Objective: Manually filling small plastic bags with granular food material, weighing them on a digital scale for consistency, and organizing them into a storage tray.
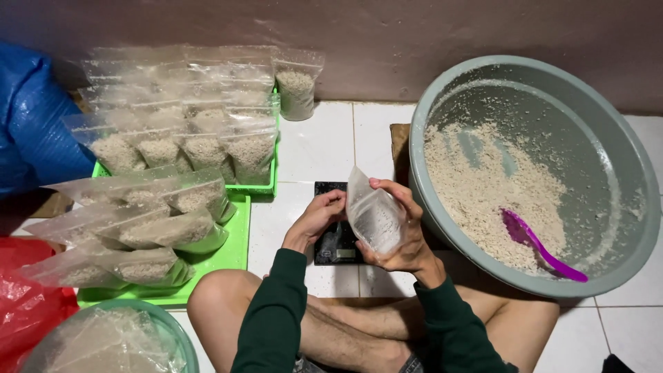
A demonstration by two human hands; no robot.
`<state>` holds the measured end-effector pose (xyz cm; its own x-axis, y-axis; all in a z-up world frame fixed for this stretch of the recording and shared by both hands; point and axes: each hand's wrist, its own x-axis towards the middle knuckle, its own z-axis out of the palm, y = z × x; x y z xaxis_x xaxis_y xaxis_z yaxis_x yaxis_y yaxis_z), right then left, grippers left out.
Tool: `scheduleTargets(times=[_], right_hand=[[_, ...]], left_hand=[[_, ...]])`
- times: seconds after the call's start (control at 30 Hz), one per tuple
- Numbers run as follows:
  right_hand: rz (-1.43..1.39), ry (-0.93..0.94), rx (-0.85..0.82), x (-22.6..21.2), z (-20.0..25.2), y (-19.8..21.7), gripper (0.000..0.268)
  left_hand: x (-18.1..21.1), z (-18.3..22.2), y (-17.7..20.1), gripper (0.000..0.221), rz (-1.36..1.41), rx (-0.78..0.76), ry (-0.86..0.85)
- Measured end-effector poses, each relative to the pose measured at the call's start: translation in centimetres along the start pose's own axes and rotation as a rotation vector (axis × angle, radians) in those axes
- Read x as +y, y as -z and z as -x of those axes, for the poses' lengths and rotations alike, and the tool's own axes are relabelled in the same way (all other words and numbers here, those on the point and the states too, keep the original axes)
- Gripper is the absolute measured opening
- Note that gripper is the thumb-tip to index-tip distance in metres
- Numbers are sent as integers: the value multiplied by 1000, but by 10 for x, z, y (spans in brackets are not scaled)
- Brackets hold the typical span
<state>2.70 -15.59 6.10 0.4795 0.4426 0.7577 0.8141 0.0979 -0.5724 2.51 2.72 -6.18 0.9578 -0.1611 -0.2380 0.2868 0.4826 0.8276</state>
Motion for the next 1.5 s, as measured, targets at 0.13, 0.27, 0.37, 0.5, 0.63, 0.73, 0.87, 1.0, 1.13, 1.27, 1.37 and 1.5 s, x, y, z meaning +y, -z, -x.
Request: scheduleTargets(times=[0.13,0.27,0.37,0.5,0.63,0.73,0.87,1.0,1.13,1.27,1.37,1.5], right_hand=[[-11,-3,4,0,-2,-3,98],[7,-9,-32,-1,-3,-1,98],[43,-8,-55,-2,1,-4,98],[83,4,-78,-5,-4,-3,98],[106,-13,-107,7,5,-2,99],[208,-97,1,18,15,-4,102],[211,-242,21,24,20,-4,105],[106,-356,-6,28,27,-7,113],[86,-407,-67,31,32,-8,117],[-130,-503,-35,38,43,-11,133],[-192,-544,-93,56,64,-4,134],[-358,-710,-248,121,130,1,147]], left_hand=[[-33,-25,29,11,-51,7,-5],[-22,-18,20,8,-202,30,9],[-9,-6,12,12,-340,52,20],[-7,-6,12,14,-383,68,43],[12,8,-1,12,-344,111,51],[0,3,10,29,-327,242,-40],[63,36,-31,99,-740,201,-125],[60,37,-44,129,-812,-41,-307],[33,19,-34,117,-732,-91,-671],[26,16,-32,105,-656,3,-769],[24,17,-29,98,-714,102,-751],[23,18,-31,100,-712,128,-664]])
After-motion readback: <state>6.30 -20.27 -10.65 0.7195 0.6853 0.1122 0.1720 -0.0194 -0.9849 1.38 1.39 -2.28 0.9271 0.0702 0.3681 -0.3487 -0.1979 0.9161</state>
